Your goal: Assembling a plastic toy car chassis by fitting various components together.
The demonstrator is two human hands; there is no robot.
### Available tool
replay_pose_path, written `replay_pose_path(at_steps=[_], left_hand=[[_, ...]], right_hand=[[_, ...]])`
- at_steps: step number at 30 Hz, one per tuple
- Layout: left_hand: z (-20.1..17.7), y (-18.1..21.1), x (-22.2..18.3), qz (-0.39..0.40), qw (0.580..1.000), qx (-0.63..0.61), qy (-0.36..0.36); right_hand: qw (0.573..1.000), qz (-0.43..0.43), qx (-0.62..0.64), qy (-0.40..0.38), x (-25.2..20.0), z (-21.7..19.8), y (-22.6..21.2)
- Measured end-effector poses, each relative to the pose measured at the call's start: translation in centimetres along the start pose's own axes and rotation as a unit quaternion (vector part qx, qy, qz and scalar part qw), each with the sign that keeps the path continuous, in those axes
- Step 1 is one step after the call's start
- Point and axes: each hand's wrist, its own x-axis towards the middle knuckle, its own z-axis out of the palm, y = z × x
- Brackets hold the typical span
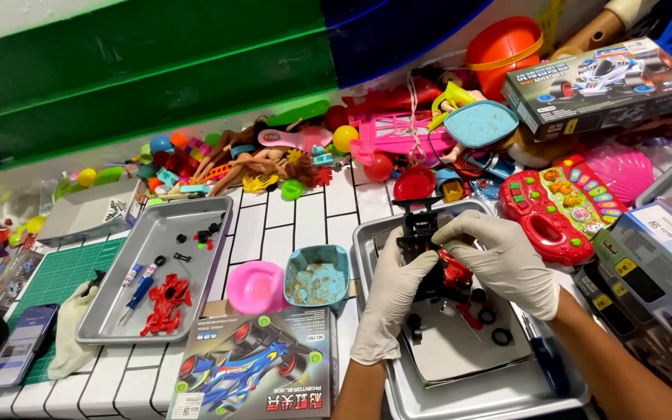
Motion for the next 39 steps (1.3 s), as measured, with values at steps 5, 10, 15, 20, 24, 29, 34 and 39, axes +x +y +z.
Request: replay_pose_path(at_steps=[5,10,15,20,24,29,34,39], left_hand=[[0.4,1.1,-0.2,-0.002,1.000,0.006,0.010],[0.2,1.1,0.0,-0.012,0.999,0.033,0.014],[-0.4,-0.6,1.0,-0.004,0.999,0.051,0.017],[0.1,0.2,0.5,-0.012,0.998,0.057,0.008],[0.1,0.0,0.5,-0.005,0.998,0.053,0.016],[-0.6,-0.7,0.7,-0.014,0.996,0.084,0.008],[0.5,2.0,-0.5,-0.086,0.990,0.109,0.009],[0.6,1.4,-0.3,-0.083,0.989,0.123,-0.021]], right_hand=[[0.996,-0.051,-0.074,0.005,0.1,0.9,0.3],[0.993,-0.059,-0.095,0.028,-0.1,0.9,0.6],[0.991,-0.068,-0.108,0.040,-0.4,1.2,0.3],[0.988,-0.090,-0.118,0.050,-0.4,1.1,1.1],[0.981,-0.119,-0.124,0.084,-0.5,1.4,1.4],[0.969,-0.199,-0.135,0.057,-0.6,1.1,0.3],[0.937,-0.268,-0.213,0.067,-0.3,0.6,1.8],[0.904,-0.271,-0.326,0.060,-0.2,0.5,3.6]])
